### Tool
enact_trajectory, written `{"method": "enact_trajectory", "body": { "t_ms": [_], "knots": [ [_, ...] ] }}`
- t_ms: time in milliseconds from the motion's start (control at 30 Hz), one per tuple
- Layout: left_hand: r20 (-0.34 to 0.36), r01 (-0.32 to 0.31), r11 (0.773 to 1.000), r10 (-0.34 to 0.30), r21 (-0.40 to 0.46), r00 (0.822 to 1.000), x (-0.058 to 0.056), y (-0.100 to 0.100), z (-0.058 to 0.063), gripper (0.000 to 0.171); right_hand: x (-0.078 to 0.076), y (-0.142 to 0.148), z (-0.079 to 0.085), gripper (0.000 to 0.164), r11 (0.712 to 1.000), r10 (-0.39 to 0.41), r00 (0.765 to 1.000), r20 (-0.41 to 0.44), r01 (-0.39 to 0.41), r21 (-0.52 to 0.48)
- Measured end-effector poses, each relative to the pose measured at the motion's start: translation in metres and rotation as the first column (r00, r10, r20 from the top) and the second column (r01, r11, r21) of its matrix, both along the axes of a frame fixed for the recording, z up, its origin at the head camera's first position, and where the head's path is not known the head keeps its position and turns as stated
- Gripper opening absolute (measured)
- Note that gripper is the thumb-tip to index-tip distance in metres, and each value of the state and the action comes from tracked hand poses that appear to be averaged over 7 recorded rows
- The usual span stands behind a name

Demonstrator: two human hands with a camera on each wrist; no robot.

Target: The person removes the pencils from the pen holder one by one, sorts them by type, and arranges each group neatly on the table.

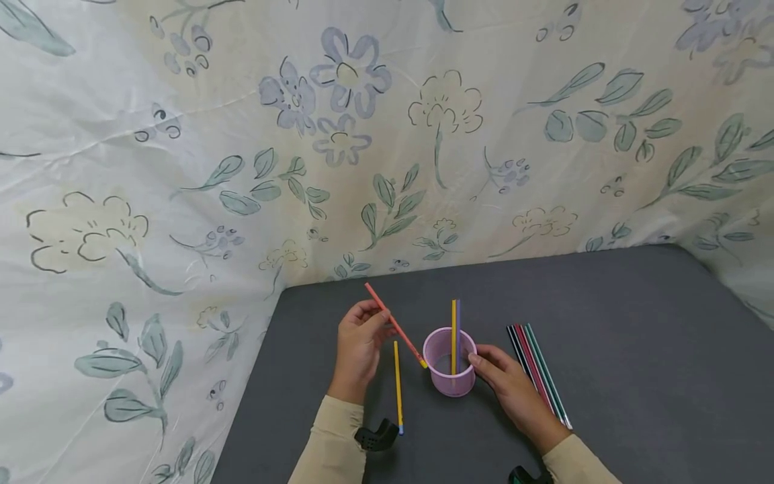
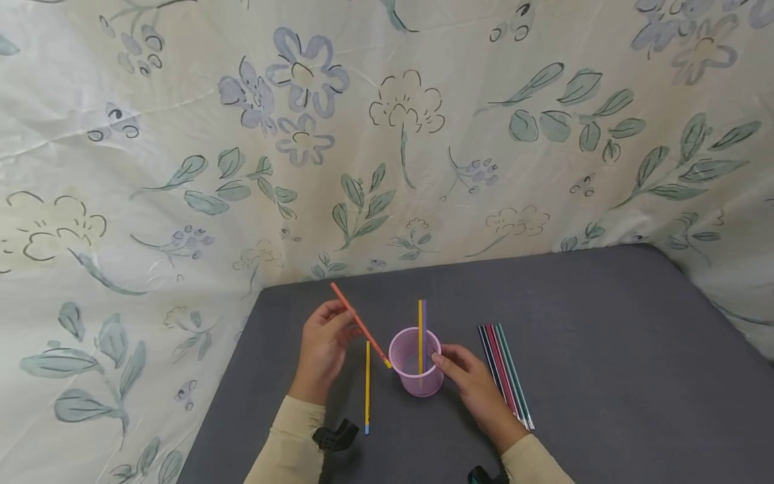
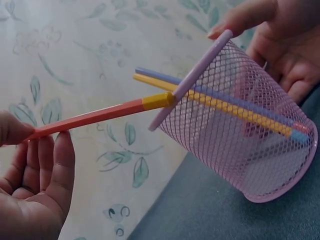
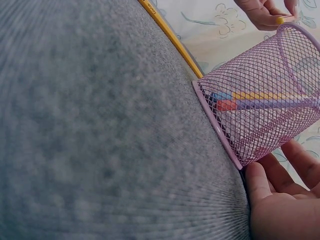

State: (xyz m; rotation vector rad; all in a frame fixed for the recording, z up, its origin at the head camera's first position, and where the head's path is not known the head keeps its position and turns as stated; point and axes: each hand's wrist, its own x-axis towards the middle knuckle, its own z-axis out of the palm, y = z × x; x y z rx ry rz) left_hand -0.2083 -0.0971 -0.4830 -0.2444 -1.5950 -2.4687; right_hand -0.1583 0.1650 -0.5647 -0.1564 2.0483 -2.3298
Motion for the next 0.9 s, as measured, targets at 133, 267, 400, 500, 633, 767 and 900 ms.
{"method": "enact_trajectory", "body": {
  "t_ms": [133, 267, 400, 500, 633, 767, 900],
  "knots": [
    [0.007, 0.008, 1.0, -0.008, -0.01, 1.0, 0.002, -0.003, -0.003, 0.012, 0.0, 0.0, -0.001, 0.042, 1.0, 0.001, 1.0, -0.006, -0.001, 0.006],
    [0.024, 0.01, 1.0, -0.01, -0.01, 1.0, 0.003, -0.007, -0.008, 0.012, -0.001, 0.0, -0.003, 0.043, 1.0, 0.001, 1.0, -0.007, -0.001, 0.011],
    [0.051, 0.006, 1.0, -0.005, -0.021, 0.999, 0.005, -0.011, -0.014, 0.011, -0.001, 0.0, -0.004, 0.042, 1.0, 0.0, 1.0, -0.012, 0.0, 0.01],
    [0.072, 0.004, 0.999, -0.001, -0.043, 0.997, 0.005, -0.014, -0.018, 0.01, -0.001, 0.0, -0.004, 0.042, 1.0, 0.001, 1.0, -0.017, -0.001, 0.012],
    [0.1, 0.001, 0.997, 0.007, -0.081, 0.995, 0.004, -0.02, -0.025, 0.011, -0.002, 0.0, -0.004, 0.042, 1.0, 0.004, 1.0, -0.02, -0.003, 0.017],
    [0.125, -0.004, 0.994, 0.018, -0.109, 0.992, 0.005, -0.027, -0.032, 0.011, -0.001, 0.0, -0.004, 0.043, 1.0, 0.006, 1.0, -0.02, -0.005, 0.022],
    [0.154, -0.019, 0.991, 0.04, -0.133, 0.987, 0.004, -0.034, -0.04, 0.01, -0.001, -0.001, -0.005, 0.043, 1.0, 0.003, 1.0, -0.013, -0.003, 0.026]
  ]
}}
